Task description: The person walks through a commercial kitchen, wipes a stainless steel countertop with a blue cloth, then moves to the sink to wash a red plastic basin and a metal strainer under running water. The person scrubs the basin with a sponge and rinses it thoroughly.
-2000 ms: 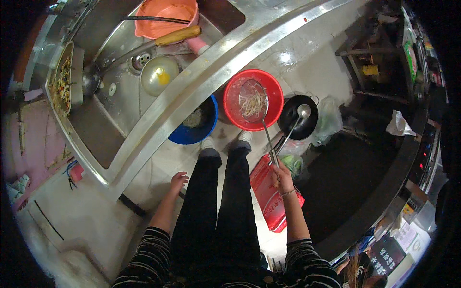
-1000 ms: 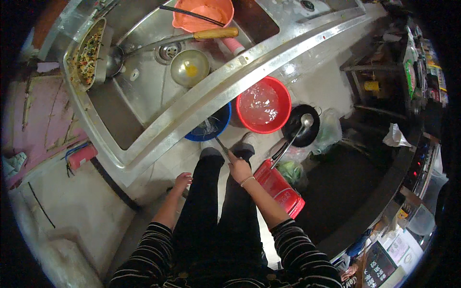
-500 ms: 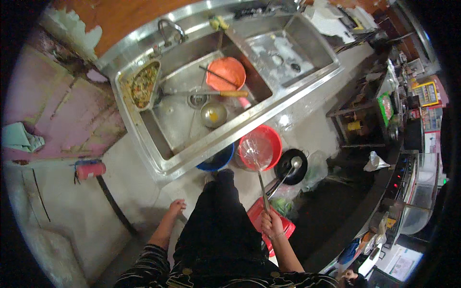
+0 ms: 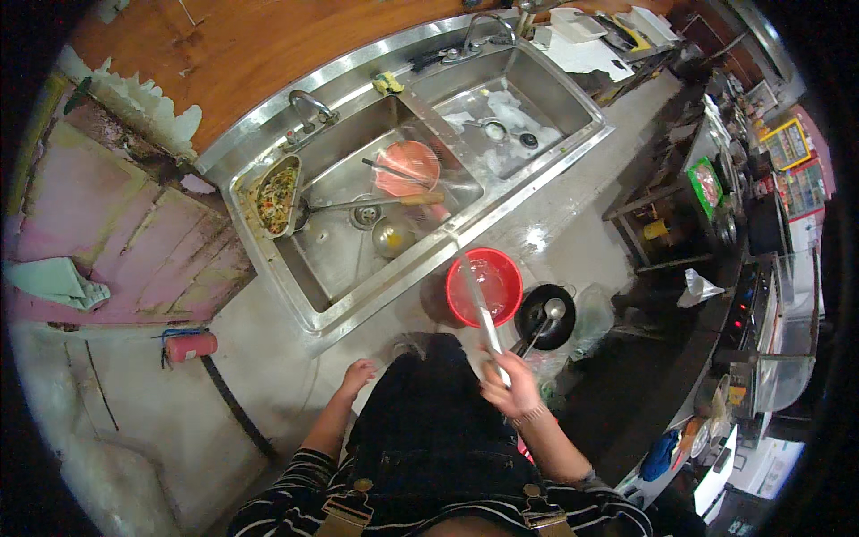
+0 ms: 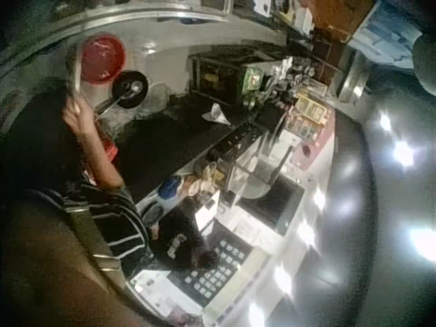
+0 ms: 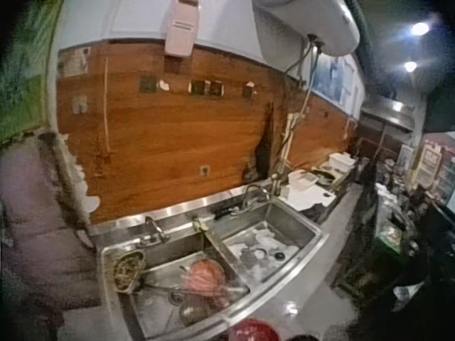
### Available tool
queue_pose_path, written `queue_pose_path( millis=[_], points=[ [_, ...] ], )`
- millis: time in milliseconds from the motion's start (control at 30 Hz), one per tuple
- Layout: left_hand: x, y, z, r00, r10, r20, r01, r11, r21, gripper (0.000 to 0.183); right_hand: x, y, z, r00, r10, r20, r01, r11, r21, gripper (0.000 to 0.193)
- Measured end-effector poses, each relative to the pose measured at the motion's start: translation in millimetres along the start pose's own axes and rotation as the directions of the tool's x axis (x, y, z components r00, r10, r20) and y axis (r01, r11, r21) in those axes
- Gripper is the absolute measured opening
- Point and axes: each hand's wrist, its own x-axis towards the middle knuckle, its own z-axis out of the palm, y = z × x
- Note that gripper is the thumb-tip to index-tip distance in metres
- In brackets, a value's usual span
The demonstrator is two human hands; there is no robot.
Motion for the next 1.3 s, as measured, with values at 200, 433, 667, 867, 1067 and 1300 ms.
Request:
queue_pose_path(
  millis=[200, 433, 667, 867, 1067, 1300],
  points=[
    [17.2, 35.4, 54.8, 0.999, 0.043, 0.008, -0.043, 0.999, -0.002, 0.03, 204.9, 9.6, 23.6, 0.949, 0.281, 0.14, -0.293, 0.954, 0.07, 0.029],
    [42.7, 71.3, 131.2, 0.991, -0.091, -0.097, 0.102, 0.988, 0.115, 0.028, 345.3, 22.1, 10.0, 0.834, 0.4, 0.38, -0.527, 0.783, 0.331, 0.034],
    [83.3, 96.0, 185.2, 0.976, 0.062, 0.209, -0.074, 0.996, 0.046, 0.062, 294.1, -28.9, -33.3, 0.874, 0.407, 0.264, -0.479, 0.812, 0.333, 0.034],
    [208.5, 63.2, 210.3, 0.93, -0.003, 0.368, 0.078, 0.979, -0.19, 0.032, 229.3, -25.7, -243.3, 0.957, 0.151, 0.247, -0.256, 0.838, 0.483, 0.032],
    [378.5, 98.9, 291.3, 0.982, 0.157, 0.106, -0.16, 0.382, 0.91, 0.025, 285.7, 66.2, -483.0, 0.641, -0.067, -0.764, 0.133, 0.991, 0.025, 0.01],
    [465.2, 128.0, 311.3, 0.926, 0.377, -0.009, -0.115, 0.305, 0.945, 0.051, 372.5, 102.9, -635.5, 0.222, -0.318, -0.922, -0.338, 0.862, -0.379, 0.059]
  ],
)
